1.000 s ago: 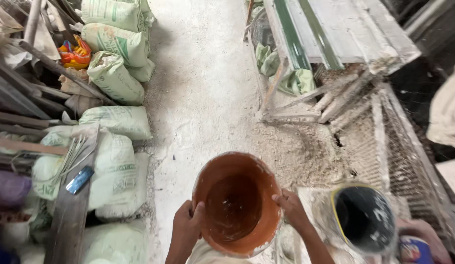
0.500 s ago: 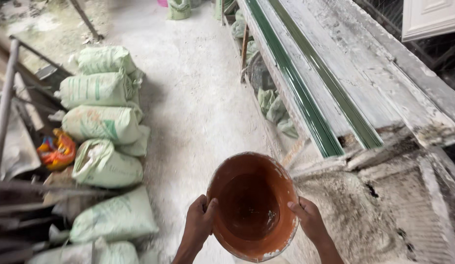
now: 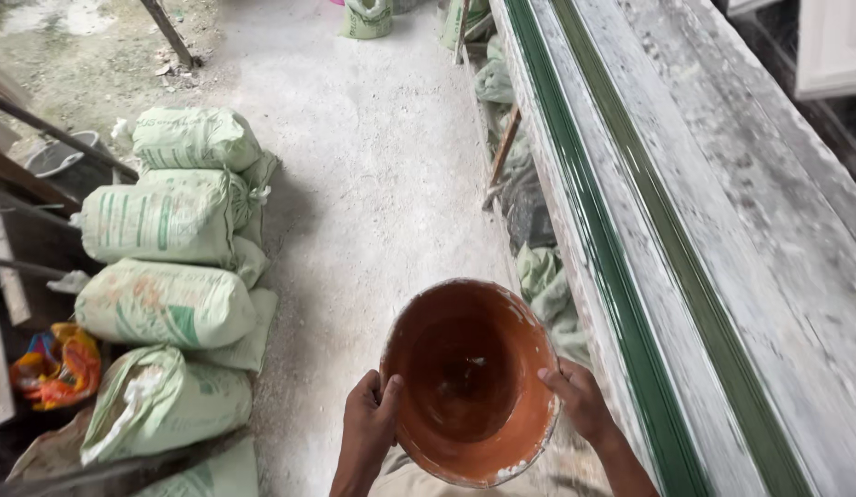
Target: The person scrapes dried plaster residue out of a terracotta bowl by hand, taps and shakes the bowl to loosen debris, then fills it with water poured from a pink cup and swirls it to rinse. They then scoop white plaster powder from a lined sack into the bowl.
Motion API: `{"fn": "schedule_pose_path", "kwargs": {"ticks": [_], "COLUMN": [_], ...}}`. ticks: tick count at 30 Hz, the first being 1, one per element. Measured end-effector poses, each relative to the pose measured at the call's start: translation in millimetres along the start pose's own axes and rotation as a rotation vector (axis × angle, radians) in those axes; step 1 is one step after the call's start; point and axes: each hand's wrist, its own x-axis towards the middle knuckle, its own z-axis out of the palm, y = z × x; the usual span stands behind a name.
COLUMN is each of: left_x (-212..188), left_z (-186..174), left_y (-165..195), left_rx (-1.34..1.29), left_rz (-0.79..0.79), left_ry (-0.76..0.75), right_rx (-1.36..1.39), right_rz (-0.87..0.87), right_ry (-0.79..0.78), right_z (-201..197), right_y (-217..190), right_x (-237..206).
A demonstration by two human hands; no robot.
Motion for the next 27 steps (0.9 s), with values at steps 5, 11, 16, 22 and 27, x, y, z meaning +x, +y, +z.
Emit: {"fn": "schedule_pose_path", "kwargs": {"ticks": [5,11,16,22,27], "left_x": [180.3,390.4,548.4,753.9,915.2], "left_z": [5.9,-1.7,4.7,27.2,46.6], "left_y": [59.6,163.0,255.8,340.6,402.8], "left_rx": [-0.056,0.021,0.078,0.141,0.109], "left_rz": [0.022,0.004,0.034,0.036,0.028], "left_ry": [0.002,0.007,-0.041,-0.023,0.09], "right_rx": [-0.098,-0.112,-0.151,-0.114,-0.117], "right_rz": [-0.044,-0.024,-0.044,-0.034,-0.072], "right_ry": [-0.015,0.008,0.053,0.035,-0.064], "right_z": [15.7,38.7,43.0,46.0,47.7], "right_y": [-50.9,-113.6,-161.2,-200.4,-253.7], "right_x": [187.9,395.1,555.6,781.2,979.1]}}
